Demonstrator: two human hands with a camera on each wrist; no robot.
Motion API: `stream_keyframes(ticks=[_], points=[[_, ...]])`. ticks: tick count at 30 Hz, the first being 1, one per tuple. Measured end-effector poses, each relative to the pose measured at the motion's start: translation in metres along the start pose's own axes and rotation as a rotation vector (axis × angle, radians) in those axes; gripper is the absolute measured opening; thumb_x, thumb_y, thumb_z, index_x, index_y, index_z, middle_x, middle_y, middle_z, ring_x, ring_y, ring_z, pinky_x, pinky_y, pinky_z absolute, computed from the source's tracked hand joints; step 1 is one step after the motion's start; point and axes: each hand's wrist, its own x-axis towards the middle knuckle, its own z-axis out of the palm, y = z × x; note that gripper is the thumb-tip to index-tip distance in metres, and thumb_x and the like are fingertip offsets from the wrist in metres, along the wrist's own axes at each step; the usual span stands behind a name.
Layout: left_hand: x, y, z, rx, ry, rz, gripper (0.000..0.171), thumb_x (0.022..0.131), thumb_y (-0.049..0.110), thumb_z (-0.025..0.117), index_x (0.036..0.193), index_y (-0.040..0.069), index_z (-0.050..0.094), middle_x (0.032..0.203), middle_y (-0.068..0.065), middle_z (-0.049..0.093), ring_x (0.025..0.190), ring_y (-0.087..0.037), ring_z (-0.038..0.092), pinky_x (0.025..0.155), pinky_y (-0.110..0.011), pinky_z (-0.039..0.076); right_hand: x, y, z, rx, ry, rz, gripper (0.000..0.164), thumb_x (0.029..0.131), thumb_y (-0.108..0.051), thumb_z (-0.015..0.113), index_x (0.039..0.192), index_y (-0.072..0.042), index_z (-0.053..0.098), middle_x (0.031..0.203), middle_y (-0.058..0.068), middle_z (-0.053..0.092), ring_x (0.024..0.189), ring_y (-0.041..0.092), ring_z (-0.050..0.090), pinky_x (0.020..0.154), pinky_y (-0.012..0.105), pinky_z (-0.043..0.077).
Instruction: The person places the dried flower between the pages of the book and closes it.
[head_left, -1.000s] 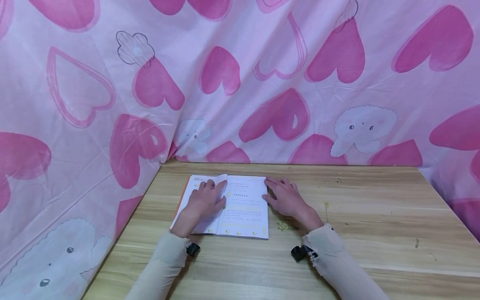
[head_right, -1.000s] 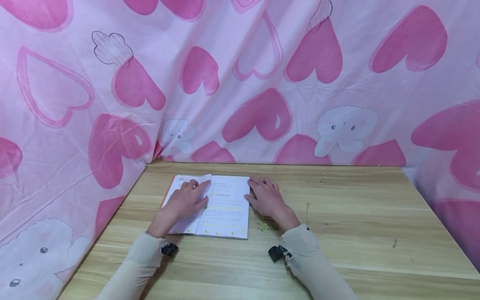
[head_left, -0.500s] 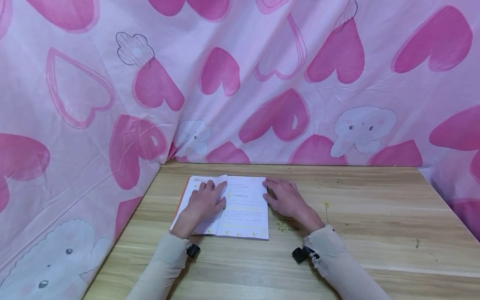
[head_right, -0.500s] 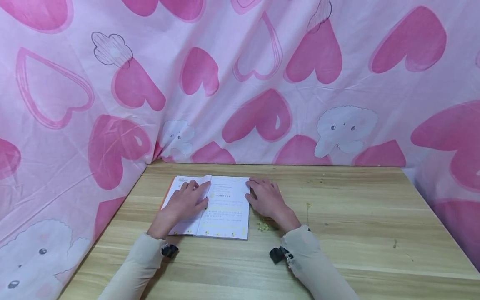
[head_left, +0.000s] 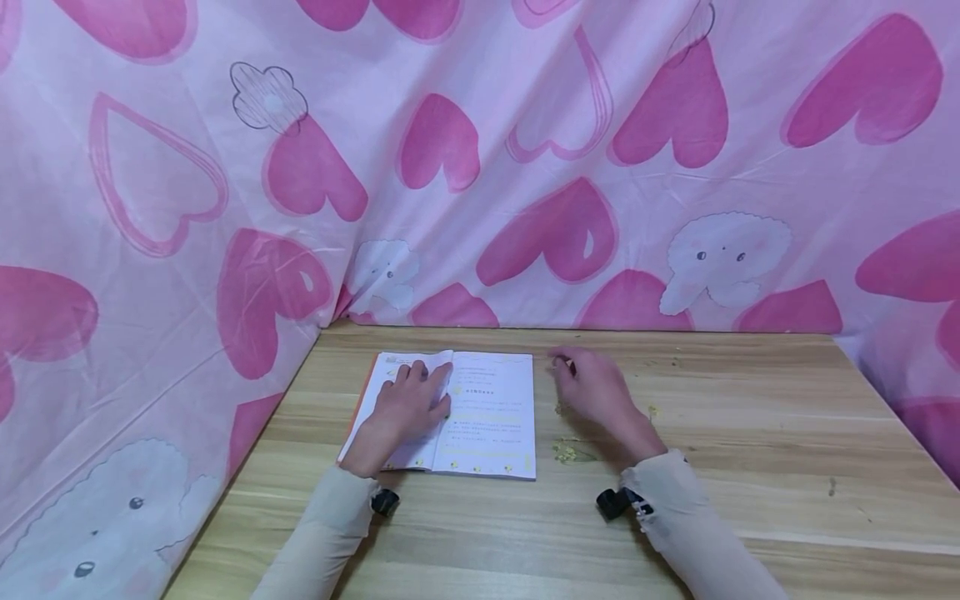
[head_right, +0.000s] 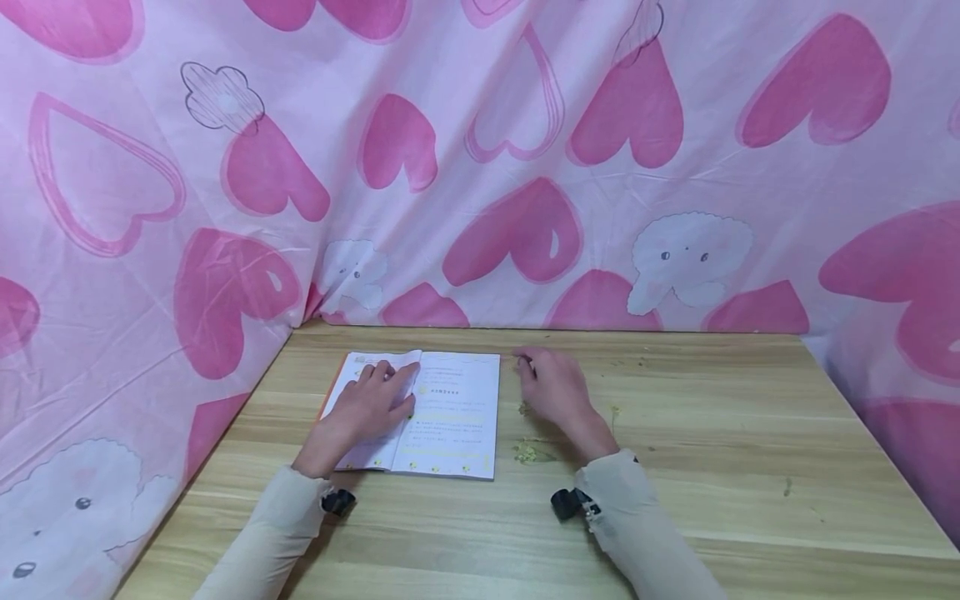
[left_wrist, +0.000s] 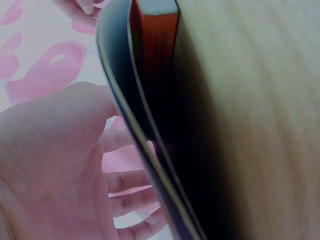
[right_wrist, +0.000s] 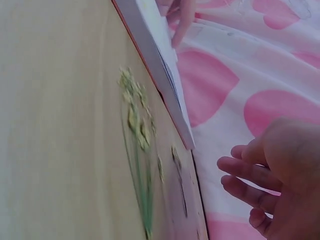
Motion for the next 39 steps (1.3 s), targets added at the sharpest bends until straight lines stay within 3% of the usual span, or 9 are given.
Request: stream_keyframes(ticks=[8, 15, 24, 31, 39], points=[[0.000, -0.001, 0.002, -0.023, 0.011, -0.006, 0.059, 0.108, 0.040, 0.056, 0.165, 0.026, 0.045, 0.137, -0.016, 0.054, 0.122, -0.036, 0.052, 0.090, -0.057, 0.052, -0.007, 0.016, -0.007, -0.030, -0.015, -0.016, 0.027, 0.106, -0.017, 0.068, 0.130, -0.009, 0.076, 0.111, 0.005, 0.079, 0.092, 0.019, 0.070, 0.083, 0.042, 0.062], [0.000, -0.001, 0.001, -0.010, 0.029, 0.003, 0.058, 0.108, 0.040, 0.058, 0.164, 0.025, 0.046, 0.134, -0.015, 0.055, 0.118, -0.036, 0.052, 0.087, -0.055, 0.052, -0.020, 0.029, -0.013, -0.085, -0.085, -0.044, 0.013, 0.102, -0.016, 0.074, 0.112, -0.012, 0.081, 0.094, -0.001, 0.075, 0.084, 0.014, 0.067, 0.077, 0.037, 0.058], [0.000, -0.002, 0.001, -0.012, 0.014, -0.007, 0.059, 0.108, 0.040, 0.058, 0.164, 0.026, 0.045, 0.135, -0.015, 0.054, 0.119, -0.035, 0.051, 0.088, -0.055, 0.051, -0.028, 0.033, -0.022, -0.119, -0.208, -0.069, 0.003, 0.096, -0.021, 0.080, 0.094, -0.019, 0.079, 0.089, -0.007, 0.069, 0.083, 0.011, 0.062, 0.078, 0.034, 0.054], [0.000, -0.002, 0.002, -0.011, 0.013, -0.008, 0.060, 0.108, 0.040, 0.058, 0.165, 0.025, 0.044, 0.136, -0.014, 0.053, 0.119, -0.035, 0.050, 0.090, -0.055, 0.050, -0.028, 0.031, -0.028, -0.135, -0.269, -0.069, 0.008, 0.093, -0.014, 0.081, 0.090, -0.021, 0.077, 0.088, -0.006, 0.066, 0.081, 0.010, 0.059, 0.075, 0.032, 0.052], [0.000, 0.000, 0.002, -0.018, 0.003, -0.019, 0.060, 0.108, 0.041, 0.057, 0.165, 0.026, 0.044, 0.139, -0.015, 0.052, 0.123, -0.036, 0.049, 0.093, -0.058, 0.051, -0.029, 0.031, -0.028, -0.122, -0.288, -0.040, 0.004, 0.096, -0.016, 0.078, 0.092, -0.014, 0.077, 0.089, -0.004, 0.066, 0.081, 0.012, 0.059, 0.075, 0.031, 0.052]])
